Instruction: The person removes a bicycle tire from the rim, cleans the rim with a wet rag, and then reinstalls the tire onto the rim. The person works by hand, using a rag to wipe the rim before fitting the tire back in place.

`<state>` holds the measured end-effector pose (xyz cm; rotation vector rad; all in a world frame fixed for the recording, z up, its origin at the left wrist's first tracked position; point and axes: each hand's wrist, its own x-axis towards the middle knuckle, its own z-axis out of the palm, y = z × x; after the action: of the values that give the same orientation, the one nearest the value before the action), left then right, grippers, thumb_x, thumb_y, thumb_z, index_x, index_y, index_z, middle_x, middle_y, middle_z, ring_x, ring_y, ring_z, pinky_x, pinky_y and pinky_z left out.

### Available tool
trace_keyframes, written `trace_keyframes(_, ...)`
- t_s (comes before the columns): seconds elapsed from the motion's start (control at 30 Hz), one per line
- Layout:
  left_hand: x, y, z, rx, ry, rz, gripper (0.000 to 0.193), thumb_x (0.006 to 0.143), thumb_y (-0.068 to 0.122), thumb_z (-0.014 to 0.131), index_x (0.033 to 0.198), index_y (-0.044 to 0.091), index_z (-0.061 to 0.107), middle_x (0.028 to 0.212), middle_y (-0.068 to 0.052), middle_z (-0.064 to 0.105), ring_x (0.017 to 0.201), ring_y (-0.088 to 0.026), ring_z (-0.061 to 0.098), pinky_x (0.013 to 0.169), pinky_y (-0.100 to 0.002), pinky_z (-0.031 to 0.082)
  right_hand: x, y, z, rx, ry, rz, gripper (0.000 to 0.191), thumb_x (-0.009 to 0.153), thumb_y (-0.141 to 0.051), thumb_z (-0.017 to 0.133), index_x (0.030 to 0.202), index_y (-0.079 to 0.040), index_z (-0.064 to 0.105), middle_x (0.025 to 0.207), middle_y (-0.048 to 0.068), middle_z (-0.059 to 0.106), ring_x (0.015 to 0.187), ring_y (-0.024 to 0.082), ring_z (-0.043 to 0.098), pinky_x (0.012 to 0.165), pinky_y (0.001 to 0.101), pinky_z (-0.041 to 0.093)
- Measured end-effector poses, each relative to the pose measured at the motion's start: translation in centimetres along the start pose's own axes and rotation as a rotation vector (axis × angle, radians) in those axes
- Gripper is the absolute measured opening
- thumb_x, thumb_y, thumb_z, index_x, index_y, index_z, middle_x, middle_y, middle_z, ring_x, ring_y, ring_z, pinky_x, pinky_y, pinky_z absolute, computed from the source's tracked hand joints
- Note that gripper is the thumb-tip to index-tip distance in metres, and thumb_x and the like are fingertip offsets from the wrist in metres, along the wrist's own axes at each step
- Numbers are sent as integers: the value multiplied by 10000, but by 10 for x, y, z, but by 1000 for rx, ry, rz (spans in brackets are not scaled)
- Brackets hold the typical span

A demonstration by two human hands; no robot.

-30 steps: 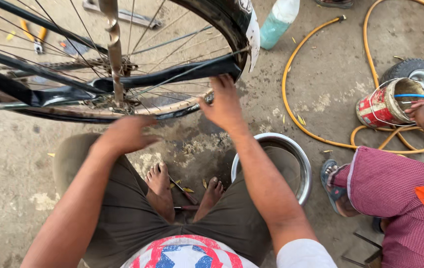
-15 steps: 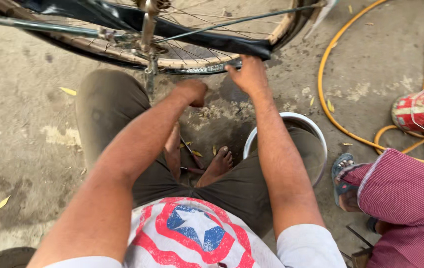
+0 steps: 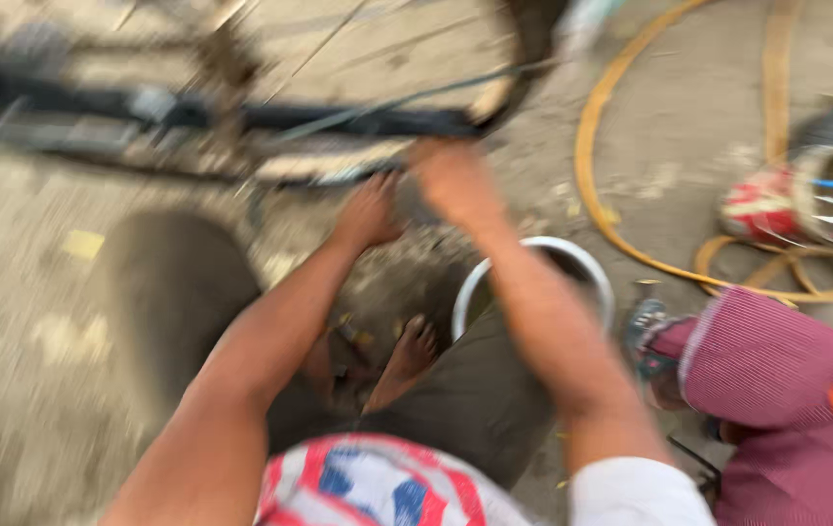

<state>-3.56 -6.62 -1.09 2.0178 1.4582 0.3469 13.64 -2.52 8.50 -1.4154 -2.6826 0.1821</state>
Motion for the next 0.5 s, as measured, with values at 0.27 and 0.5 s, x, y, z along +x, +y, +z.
trace_keyframes(0.27,4,-12,-4,-114,88,-30,741,743,308,837,1399,109,557,1422,-136,582,1286,-357,591,1040,-461,506,1,-9,33,-215,248,-122,142,860,-215,603,836,-123,709,937,48,691,925,221,674,820,388,496)
trace_keyframes(0.5,-1,-16,-1,3,-61,-78,789,727,255,782,1450,93,512,1445,-148,539,1175,-365,636,984,-466,530,22,-22,48,-255,-116,146,103,893,-135,629,874,-91,720,911,82,701,873,236,714,727,398,573)
